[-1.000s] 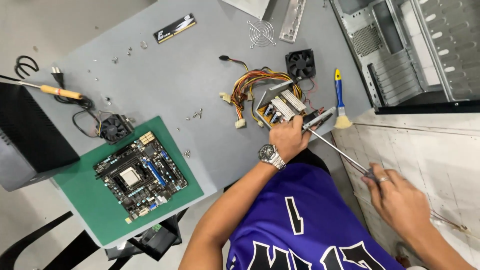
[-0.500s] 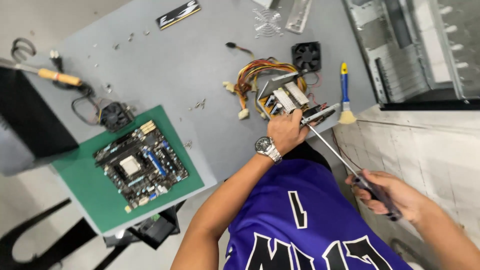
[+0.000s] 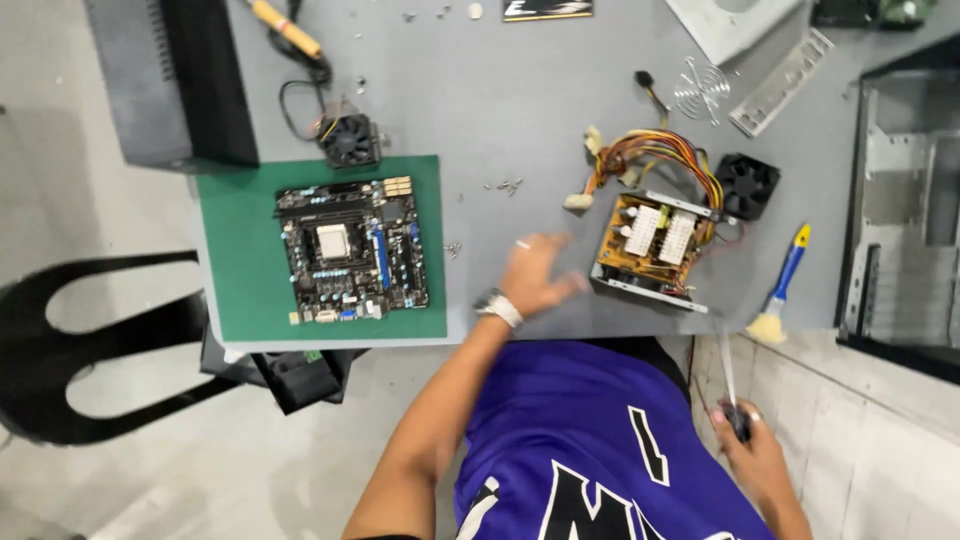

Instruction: Finalizing the internal assembly of a computer power supply unit by screwing the casing and positioning the fan.

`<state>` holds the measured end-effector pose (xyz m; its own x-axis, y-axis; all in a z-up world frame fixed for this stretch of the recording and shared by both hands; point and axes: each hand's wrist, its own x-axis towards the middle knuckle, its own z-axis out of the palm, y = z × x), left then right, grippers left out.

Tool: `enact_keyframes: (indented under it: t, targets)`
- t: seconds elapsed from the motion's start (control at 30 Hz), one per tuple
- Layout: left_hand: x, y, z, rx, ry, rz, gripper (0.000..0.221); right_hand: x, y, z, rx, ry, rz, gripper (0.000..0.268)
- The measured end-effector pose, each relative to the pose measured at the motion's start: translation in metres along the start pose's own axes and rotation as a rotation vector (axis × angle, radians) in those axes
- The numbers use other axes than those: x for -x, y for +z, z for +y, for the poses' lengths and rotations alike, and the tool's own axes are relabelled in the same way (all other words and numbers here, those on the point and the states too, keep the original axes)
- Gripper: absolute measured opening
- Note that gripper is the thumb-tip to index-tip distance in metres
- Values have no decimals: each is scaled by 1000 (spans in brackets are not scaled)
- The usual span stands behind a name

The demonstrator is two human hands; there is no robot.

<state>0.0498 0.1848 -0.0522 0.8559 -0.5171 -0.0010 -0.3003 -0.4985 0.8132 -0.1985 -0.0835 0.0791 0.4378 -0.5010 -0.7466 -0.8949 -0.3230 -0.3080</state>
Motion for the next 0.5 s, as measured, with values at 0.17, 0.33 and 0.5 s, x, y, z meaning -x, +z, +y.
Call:
enact_keyframes:
  t: [0.17,0.33,0.5]
  targets:
    - [-32,-22,-109,-345,-244,256,37,-4,12,6,-221,13,71,27]
    - [-49,-29,-145,-415,-118,204,19,-8,8,-24,-7,-6,59,27]
    - [-51,-29,-117,-350,-130,358,10,-17,14,-39,307,-188,-14,46]
